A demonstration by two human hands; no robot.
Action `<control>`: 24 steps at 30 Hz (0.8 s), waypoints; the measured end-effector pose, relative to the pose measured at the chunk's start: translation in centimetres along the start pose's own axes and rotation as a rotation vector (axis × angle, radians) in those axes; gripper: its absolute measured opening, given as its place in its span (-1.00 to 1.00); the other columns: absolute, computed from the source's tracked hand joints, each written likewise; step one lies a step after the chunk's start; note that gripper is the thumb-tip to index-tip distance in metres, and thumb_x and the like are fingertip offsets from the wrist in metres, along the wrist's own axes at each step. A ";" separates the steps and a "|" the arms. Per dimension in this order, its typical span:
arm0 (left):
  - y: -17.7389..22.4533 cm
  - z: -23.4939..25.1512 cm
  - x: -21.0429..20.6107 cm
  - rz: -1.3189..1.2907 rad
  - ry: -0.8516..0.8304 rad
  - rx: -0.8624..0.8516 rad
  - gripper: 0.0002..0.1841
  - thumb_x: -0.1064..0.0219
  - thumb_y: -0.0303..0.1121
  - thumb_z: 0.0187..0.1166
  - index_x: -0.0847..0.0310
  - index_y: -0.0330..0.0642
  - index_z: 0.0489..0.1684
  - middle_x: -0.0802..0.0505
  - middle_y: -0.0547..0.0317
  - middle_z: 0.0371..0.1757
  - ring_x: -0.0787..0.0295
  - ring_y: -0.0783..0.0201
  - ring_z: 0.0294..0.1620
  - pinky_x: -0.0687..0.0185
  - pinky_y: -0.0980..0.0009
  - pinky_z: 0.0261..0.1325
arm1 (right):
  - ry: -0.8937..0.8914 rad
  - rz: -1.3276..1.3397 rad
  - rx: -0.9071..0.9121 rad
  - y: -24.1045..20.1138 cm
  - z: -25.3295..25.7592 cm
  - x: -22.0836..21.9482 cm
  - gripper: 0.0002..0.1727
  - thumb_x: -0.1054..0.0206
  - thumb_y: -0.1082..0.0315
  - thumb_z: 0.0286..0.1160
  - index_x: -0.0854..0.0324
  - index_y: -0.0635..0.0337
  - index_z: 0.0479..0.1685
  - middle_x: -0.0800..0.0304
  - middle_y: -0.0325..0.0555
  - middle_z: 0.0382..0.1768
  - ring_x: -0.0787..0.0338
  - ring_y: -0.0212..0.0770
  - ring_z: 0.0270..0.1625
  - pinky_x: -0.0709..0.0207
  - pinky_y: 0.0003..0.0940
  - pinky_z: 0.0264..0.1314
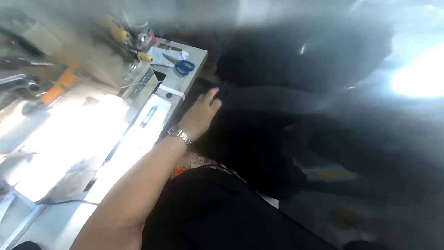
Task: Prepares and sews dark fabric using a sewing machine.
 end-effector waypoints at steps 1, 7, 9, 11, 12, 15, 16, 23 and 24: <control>-0.4 -1.0 -2.5 0.013 -0.109 0.025 -0.69 -0.24 -0.59 0.61 -0.64 -0.22 0.27 -0.31 -0.12 0.81 -0.42 -0.23 0.68 -0.54 -0.06 0.57 | -0.194 -0.024 -0.014 0.1 0.4 -4.0 -0.69 -0.19 0.30 0.81 -0.66 0.28 0.29 -0.79 0.33 0.12 -0.82 0.33 0.08 -0.62 0.45 0.14; -4.0 -9.8 -13.3 -0.052 -0.714 0.295 -0.51 -0.28 -0.52 0.62 -0.44 -0.20 0.57 -0.58 -0.23 0.54 -0.61 -0.27 0.47 -0.57 -0.20 0.45 | -0.891 -0.105 -0.040 -2.3 -2.4 -21.4 -0.73 -0.29 0.23 0.74 -0.73 0.20 0.18 -0.87 0.09 -0.18 -0.86 -0.03 -0.31 -0.78 -0.02 -0.16; -4.4 -11.6 -12.8 -0.052 -0.800 0.352 -0.47 -0.26 -0.41 0.67 -0.33 -0.21 0.65 -0.57 -0.27 0.55 -0.66 -0.30 0.42 -0.61 -0.26 0.36 | -0.866 -0.092 -0.013 -4.2 -1.5 -20.9 -0.71 -0.29 0.19 0.74 -0.78 0.19 0.12 -0.88 0.09 -0.22 -0.83 -0.02 -0.33 -0.74 0.02 -0.16; -4.3 -12.4 -11.5 -0.057 -0.788 0.373 -0.45 -0.27 -0.31 0.71 -0.31 -0.16 0.68 -0.56 -0.24 0.57 -0.69 -0.28 0.38 -0.64 -0.27 0.31 | -0.680 -0.104 0.091 -6.5 1.0 -18.7 -0.69 -0.30 0.13 0.73 -0.80 0.16 0.10 -0.85 0.13 -0.21 -0.79 0.03 -0.27 -0.66 0.13 -0.10; -4.0 -12.6 -10.6 -0.063 -0.762 0.363 -0.45 -0.28 -0.30 0.71 -0.31 -0.13 0.69 -0.55 -0.22 0.58 -0.71 -0.26 0.35 -0.66 -0.25 0.28 | -0.573 -0.100 0.139 -7.9 2.5 -17.7 -0.67 -0.29 0.12 0.74 -0.79 0.16 0.14 -0.85 0.20 -0.11 -0.81 0.13 -0.14 -0.64 0.25 0.03; -2.8 -13.8 -8.1 -0.117 -0.667 0.300 -0.47 -0.29 -0.26 0.71 -0.35 -0.10 0.67 -0.57 -0.16 0.56 -0.74 -0.19 0.31 -0.70 -0.17 0.28 | -0.298 -0.046 0.306 -13.7 5.1 -18.1 -0.53 -0.31 -0.01 0.69 -0.70 0.11 0.37 -0.77 0.29 0.26 -0.73 0.35 0.34 -0.46 0.47 0.41; -2.4 -14.7 -7.2 -0.147 -0.632 0.275 -0.51 -0.27 -0.24 0.73 -0.40 -0.10 0.62 -0.60 -0.14 0.53 -0.75 -0.15 0.30 -0.70 -0.14 0.30 | -0.262 -0.013 0.403 -16.2 4.5 -20.0 -0.43 -0.33 -0.08 0.66 -0.61 0.06 0.51 -0.69 0.26 0.42 -0.64 0.32 0.49 -0.40 0.43 0.53; -3.9 -27.5 0.6 -0.476 -0.208 0.426 -0.60 -0.22 -0.16 0.79 -0.53 -0.10 0.49 -0.71 0.01 0.46 -0.67 0.13 0.47 -0.56 0.11 0.54 | -0.431 0.012 0.937 -27.9 -6.1 -33.8 -0.42 -0.15 0.32 0.66 -0.44 -0.05 0.72 -0.26 0.20 0.78 -0.25 0.25 0.81 -0.14 0.34 0.78; -4.3 -30.2 1.9 -0.514 -0.104 0.495 -0.60 -0.23 -0.18 0.78 -0.55 -0.13 0.49 -0.73 0.00 0.43 -0.68 0.17 0.45 -0.55 0.15 0.55 | -0.397 0.106 0.992 -28.7 -5.8 -32.6 -0.39 -0.24 0.39 0.56 -0.49 -0.02 0.68 -0.35 0.24 0.72 -0.35 0.30 0.75 -0.27 0.35 0.71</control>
Point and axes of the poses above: each hand's wrist, its own z-axis towards the middle knuckle, its own x-axis out of the back of the hand, y = z × x, the point moved 9 cm from there along z, towards the middle knuckle
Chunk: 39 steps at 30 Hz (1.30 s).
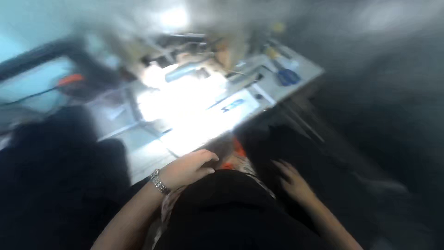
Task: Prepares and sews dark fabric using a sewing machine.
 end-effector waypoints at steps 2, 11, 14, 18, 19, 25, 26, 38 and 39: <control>-2.0 -5.3 2.4 -0.130 0.237 0.082 -0.61 -0.25 -0.24 0.76 -0.59 -0.21 0.46 -0.79 -0.01 0.35 -0.75 0.25 0.34 -0.62 0.26 0.49 | 0.044 0.005 0.143 -1.1 0.8 0.4 -0.35 -0.20 0.51 0.41 -0.54 0.07 0.62 -0.45 0.33 0.63 -0.44 0.41 0.65 -0.35 0.44 0.60; -9.0 -26.3 4.2 -0.159 1.212 0.563 -0.75 -0.27 -0.32 0.73 -0.72 -0.21 0.19 -0.87 0.13 0.09 -0.85 0.35 0.02 -0.81 0.33 0.15 | -0.862 -0.589 0.069 -6.2 9.2 -1.2 -0.52 -0.12 0.14 0.83 -0.66 0.33 0.41 -0.71 0.47 0.33 -0.63 0.48 0.47 -0.33 0.52 0.53; -10.7 -29.8 4.1 0.057 1.299 0.815 -0.76 -0.29 -0.30 0.73 -0.74 -0.17 0.19 -0.83 0.08 0.12 -0.84 0.31 0.04 -0.82 0.29 0.14 | -0.792 -0.507 0.283 -16.0 10.8 1.2 -0.52 -0.19 0.06 0.79 -0.77 0.36 0.13 -0.84 0.42 0.02 -0.81 0.44 0.16 -0.50 0.51 0.32; -12.4 -29.8 4.9 0.170 1.285 0.910 -0.71 -0.36 -0.18 0.69 -0.75 -0.19 0.15 -0.81 0.02 0.08 -0.85 0.21 -0.02 -0.84 0.19 0.09 | -0.572 -0.055 0.839 -29.9 9.8 0.3 -0.63 -0.19 -0.03 0.69 -0.81 -0.02 -0.03 -0.87 -0.28 -0.30 -0.83 -0.35 -0.31 -0.78 -0.20 -0.18; -12.9 -29.1 5.0 0.154 1.232 0.944 -0.59 -0.39 -0.06 0.65 -0.72 -0.19 0.21 -0.81 -0.02 0.11 -0.85 0.15 0.00 -0.83 0.12 0.11 | -0.526 -0.031 0.858 -31.9 10.1 -0.7 -0.62 -0.17 -0.06 0.68 -0.82 -0.07 -0.04 -0.86 -0.35 -0.32 -0.81 -0.42 -0.32 -0.77 -0.28 -0.21; -16.0 -25.2 4.9 0.170 0.986 1.127 -0.65 -0.30 -0.14 0.71 -0.75 -0.20 0.18 -0.78 -0.10 0.18 -0.82 -0.03 0.12 -0.76 0.00 0.18 | -0.682 -0.065 0.836 -38.9 9.3 -8.3 -0.74 -0.21 0.19 0.75 -0.79 0.07 0.05 -0.87 -0.18 -0.21 -0.85 -0.29 -0.20 -0.76 -0.22 -0.01; -15.8 -25.8 5.4 0.102 1.058 1.063 -0.71 -0.26 -0.22 0.74 -0.78 -0.23 0.11 -0.81 -0.08 0.12 -0.83 0.02 0.10 -0.76 0.03 0.20 | -0.735 -0.054 0.893 -39.8 8.2 -9.2 -0.73 -0.20 0.20 0.75 -0.79 0.09 0.06 -0.87 -0.15 -0.14 -0.85 -0.29 -0.13 -0.75 -0.24 0.06; -8.5 -26.3 8.2 -0.548 1.577 0.296 -0.75 -0.25 -0.34 0.74 -0.63 -0.10 0.29 -0.80 0.20 0.09 -0.73 0.33 -0.05 -0.70 0.35 0.03 | -1.199 0.855 0.302 -51.5 3.8 -17.5 -0.64 -0.30 0.62 0.39 -0.56 0.12 0.15 -0.80 -0.28 -0.22 -0.76 -0.41 -0.27 -0.71 -0.43 -0.20; -7.7 -26.5 7.6 -0.385 1.580 0.366 -0.63 -0.35 -0.27 0.66 -0.59 -0.13 0.38 -0.80 0.16 0.21 -0.78 0.31 0.07 -0.77 0.32 0.14 | -1.191 0.839 0.256 -51.3 3.5 -17.8 -0.74 -0.28 0.61 0.42 -0.57 0.12 0.02 -0.77 -0.30 -0.31 -0.72 -0.43 -0.35 -0.66 -0.47 -0.27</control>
Point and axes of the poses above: each hand's wrist, its own z-axis towards the middle knuckle, its own x-axis out of the back of the hand, y = z × x, the point moved 9 cm from there along z, towards the middle knuckle
